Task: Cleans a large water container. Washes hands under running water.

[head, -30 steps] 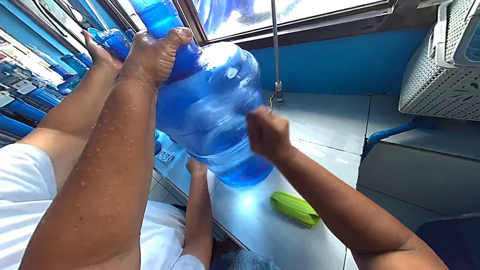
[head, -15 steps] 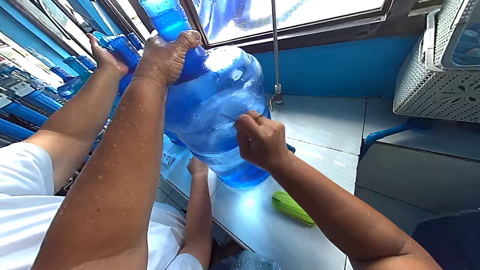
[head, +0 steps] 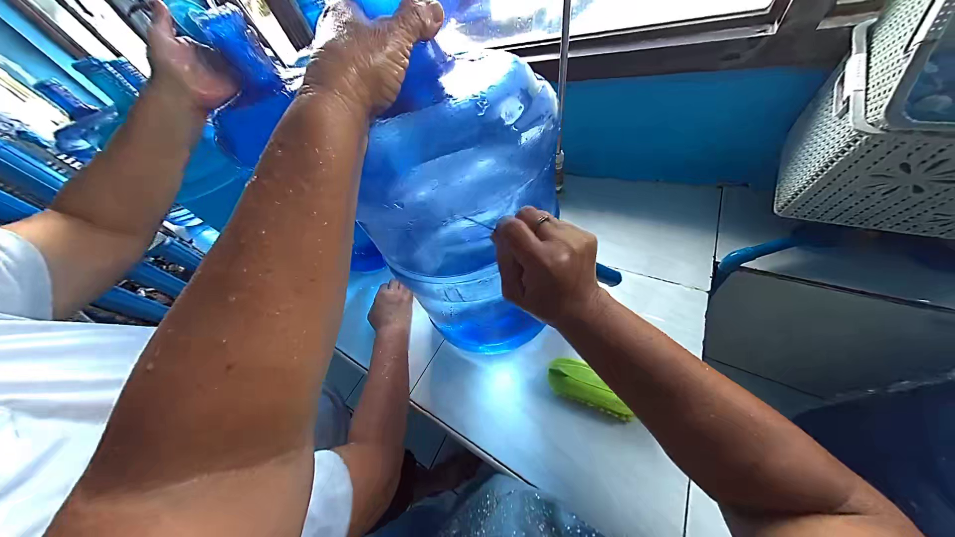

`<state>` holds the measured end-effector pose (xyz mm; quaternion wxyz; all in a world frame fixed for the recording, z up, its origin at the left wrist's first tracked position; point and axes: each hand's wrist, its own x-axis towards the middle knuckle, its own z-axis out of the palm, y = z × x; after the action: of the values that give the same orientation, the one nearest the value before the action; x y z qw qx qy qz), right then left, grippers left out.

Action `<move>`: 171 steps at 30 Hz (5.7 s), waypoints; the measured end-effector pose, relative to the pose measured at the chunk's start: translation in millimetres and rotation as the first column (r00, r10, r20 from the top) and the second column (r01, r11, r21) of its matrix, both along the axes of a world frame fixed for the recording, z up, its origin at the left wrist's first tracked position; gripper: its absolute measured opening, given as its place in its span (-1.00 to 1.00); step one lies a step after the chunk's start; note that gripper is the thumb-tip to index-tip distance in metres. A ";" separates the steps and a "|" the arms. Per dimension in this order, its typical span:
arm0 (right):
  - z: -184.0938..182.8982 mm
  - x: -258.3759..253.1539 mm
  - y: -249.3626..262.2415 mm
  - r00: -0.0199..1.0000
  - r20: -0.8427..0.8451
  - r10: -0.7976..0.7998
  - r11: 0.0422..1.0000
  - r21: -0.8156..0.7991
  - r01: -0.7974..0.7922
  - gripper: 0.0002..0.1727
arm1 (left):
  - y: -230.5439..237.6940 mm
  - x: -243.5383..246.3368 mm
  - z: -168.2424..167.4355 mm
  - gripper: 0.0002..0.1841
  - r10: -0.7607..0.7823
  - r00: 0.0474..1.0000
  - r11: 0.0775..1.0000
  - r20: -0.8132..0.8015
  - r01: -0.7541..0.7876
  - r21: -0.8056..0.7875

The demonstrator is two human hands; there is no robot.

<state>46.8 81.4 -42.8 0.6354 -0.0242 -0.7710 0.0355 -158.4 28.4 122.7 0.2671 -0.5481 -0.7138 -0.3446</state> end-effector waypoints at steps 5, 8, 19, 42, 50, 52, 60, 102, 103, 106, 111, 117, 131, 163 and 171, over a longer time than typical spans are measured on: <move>13.3 1.1 -9.1 0.997 0.045 -0.058 0.998 -0.006 0.059 -0.80 | 27.1 -19.6 8.0 -0.23 -0.011 0.915 1.000 0.404 0.018 -0.013; 21.4 4.4 -4.9 0.995 0.054 -0.082 0.995 -0.053 0.085 -0.81 | -2.9 47.2 22.5 -0.26 0.157 0.834 0.984 0.529 -0.087 -0.154; -0.9 -1.1 -15.6 0.994 0.058 -0.088 0.996 0.014 0.087 -0.78 | -1.5 46.3 20.0 -0.22 0.228 0.849 0.969 0.477 -0.150 -0.196; -40.0 0.1 46.3 0.978 -0.110 0.176 0.943 -0.267 -0.199 -0.80 | -0.8 54.0 16.9 -0.47 0.226 0.854 0.974 0.469 -0.195 -0.114; -39.6 2.0 42.0 0.978 -0.052 0.200 0.963 -0.171 -0.206 -0.79 | -1.1 18.7 11.7 -0.63 -0.031 0.898 0.998 0.439 0.054 -0.040; -31.4 2.1 56.7 0.985 -0.056 0.166 0.938 -0.299 -0.175 -0.82 | -1.0 52.5 15.7 -0.71 0.134 0.858 0.991 0.496 -0.102 -0.091; -25.4 -8.1 61.6 0.953 -0.178 0.245 0.902 -0.318 -0.291 -0.82 | -1.5 49.0 14.6 -0.64 0.149 0.878 0.988 0.455 -0.116 -0.099; -99.3 103.5 -36.4 0.821 0.032 0.570 0.713 -0.517 -0.474 -0.79 | -58.5 104.3 -44.9 -0.11 -0.101 0.759 0.916 -0.643 -0.181 -0.357; -97.2 111.0 -40.3 0.832 0.001 0.554 0.690 -0.559 -0.459 -0.78 | -50.9 109.1 -43.7 -0.16 -0.134 0.708 0.904 -0.693 -0.200 -0.379; -84.3 117.8 -58.2 0.881 0.030 0.472 0.769 -0.502 -0.395 -0.78 | -9.4 135.7 -31.5 -0.42 -0.221 0.722 0.814 -0.656 -0.233 -0.532; -86.2 129.9 -77.5 0.927 0.048 0.372 0.824 -0.478 -0.306 -0.78 | 63.3 175.5 -68.0 -0.25 -0.022 0.664 0.409 -0.747 -0.676 -0.613; -119.4 184.7 -99.2 0.937 -0.161 0.309 0.516 -0.800 -0.308 -0.80 | -2.0 145.0 -149.9 -0.44 -0.503 0.808 0.525 -0.305 0.005 -0.851; -98.9 294.9 -4.7 0.891 -0.291 -0.348 -0.360 -0.836 -0.413 -0.74 | 10.6 238.8 -216.7 -0.61 -0.216 0.150 0.635 0.965 0.772 0.022; -91.8 428.6 228.2 0.991 0.090 0.096 0.233 -0.970 0.066 -0.56 | 246.3 568.6 -206.2 -0.48 -0.014 -0.289 0.828 0.957 0.533 0.173; -77.7 473.6 213.8 0.874 0.484 0.033 0.426 -0.798 0.426 -0.19 | 259.3 585.9 -234.7 -0.71 -0.237 0.012 0.819 0.971 0.541 0.193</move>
<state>520.4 295.3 -120.5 0.3403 -0.4521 -0.7468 0.3493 427.5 287.7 -112.1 -0.4334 -0.3912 -0.5620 -0.5859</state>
